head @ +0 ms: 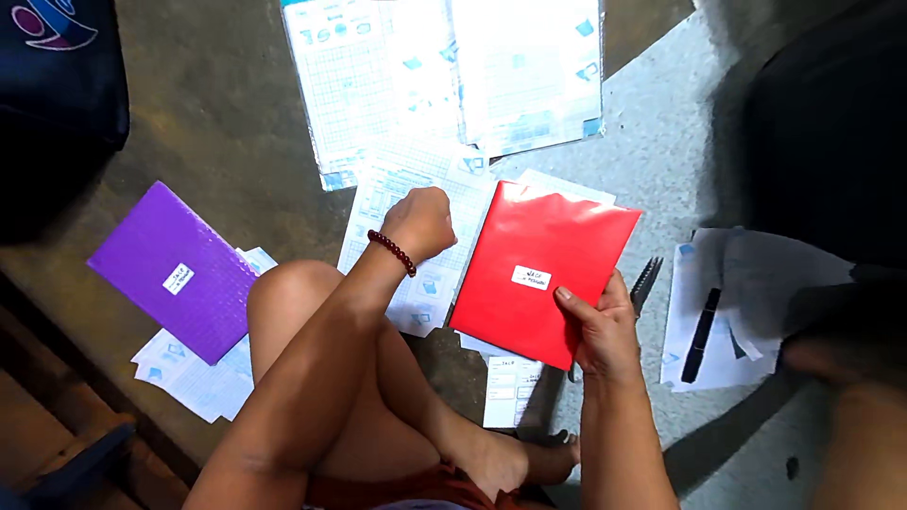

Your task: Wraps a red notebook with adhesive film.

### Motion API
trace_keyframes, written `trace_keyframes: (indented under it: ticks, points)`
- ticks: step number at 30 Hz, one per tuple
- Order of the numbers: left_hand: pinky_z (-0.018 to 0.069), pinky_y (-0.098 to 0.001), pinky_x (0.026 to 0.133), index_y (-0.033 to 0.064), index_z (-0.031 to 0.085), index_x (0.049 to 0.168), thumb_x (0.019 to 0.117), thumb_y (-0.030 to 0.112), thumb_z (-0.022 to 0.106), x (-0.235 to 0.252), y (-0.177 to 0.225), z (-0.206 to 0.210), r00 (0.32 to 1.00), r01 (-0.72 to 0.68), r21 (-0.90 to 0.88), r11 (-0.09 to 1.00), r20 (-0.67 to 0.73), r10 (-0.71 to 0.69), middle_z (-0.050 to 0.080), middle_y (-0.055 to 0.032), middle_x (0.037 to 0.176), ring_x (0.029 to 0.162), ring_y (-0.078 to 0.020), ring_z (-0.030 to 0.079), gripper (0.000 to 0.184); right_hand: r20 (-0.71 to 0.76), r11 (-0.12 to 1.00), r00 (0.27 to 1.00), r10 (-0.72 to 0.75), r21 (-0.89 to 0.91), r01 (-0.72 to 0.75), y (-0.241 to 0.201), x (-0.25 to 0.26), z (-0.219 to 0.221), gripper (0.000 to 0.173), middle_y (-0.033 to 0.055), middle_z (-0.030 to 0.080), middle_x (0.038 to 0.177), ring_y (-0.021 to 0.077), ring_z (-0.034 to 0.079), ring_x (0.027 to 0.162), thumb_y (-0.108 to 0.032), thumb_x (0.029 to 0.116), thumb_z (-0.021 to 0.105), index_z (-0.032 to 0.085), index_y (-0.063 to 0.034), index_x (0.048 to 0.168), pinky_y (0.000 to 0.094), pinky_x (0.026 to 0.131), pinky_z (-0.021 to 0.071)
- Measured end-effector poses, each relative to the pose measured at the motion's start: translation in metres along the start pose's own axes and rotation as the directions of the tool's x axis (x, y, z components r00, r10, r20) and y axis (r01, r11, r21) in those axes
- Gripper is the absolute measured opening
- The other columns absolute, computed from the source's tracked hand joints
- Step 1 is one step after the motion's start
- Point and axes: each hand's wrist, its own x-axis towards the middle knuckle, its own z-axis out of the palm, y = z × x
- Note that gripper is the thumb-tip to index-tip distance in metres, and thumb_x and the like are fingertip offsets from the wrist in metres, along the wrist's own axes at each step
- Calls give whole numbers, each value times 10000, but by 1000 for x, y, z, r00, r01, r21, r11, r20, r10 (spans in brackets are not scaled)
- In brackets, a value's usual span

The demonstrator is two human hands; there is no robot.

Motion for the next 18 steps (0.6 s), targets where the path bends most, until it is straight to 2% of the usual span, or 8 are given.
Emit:
trace_keyframes:
  ticks: [10, 18]
  points:
    - [529, -479, 698, 48, 671, 909, 944, 168, 704, -1, 2, 0, 1000, 15, 19, 1000, 4, -15, 668, -96, 800, 740, -241, 651, 130, 6, 999, 1000, 13, 48, -13, -2, -1, 2, 476, -29, 716, 1011, 55, 734, 842, 137, 898, 518, 439, -78, 1316, 231, 737, 637]
    - [536, -494, 725, 41, 688, 950, 946, 188, 714, -2, 3, 0, 1000, 17, 33, 999, 1, -17, 682, -108, 826, 768, -255, 665, 149, -10, 1000, 1000, -15, 12, 15, -5, -2, 4, 476, -29, 709, 1014, 39, 730, 844, 128, 894, 532, 432, -59, 1320, 217, 733, 633]
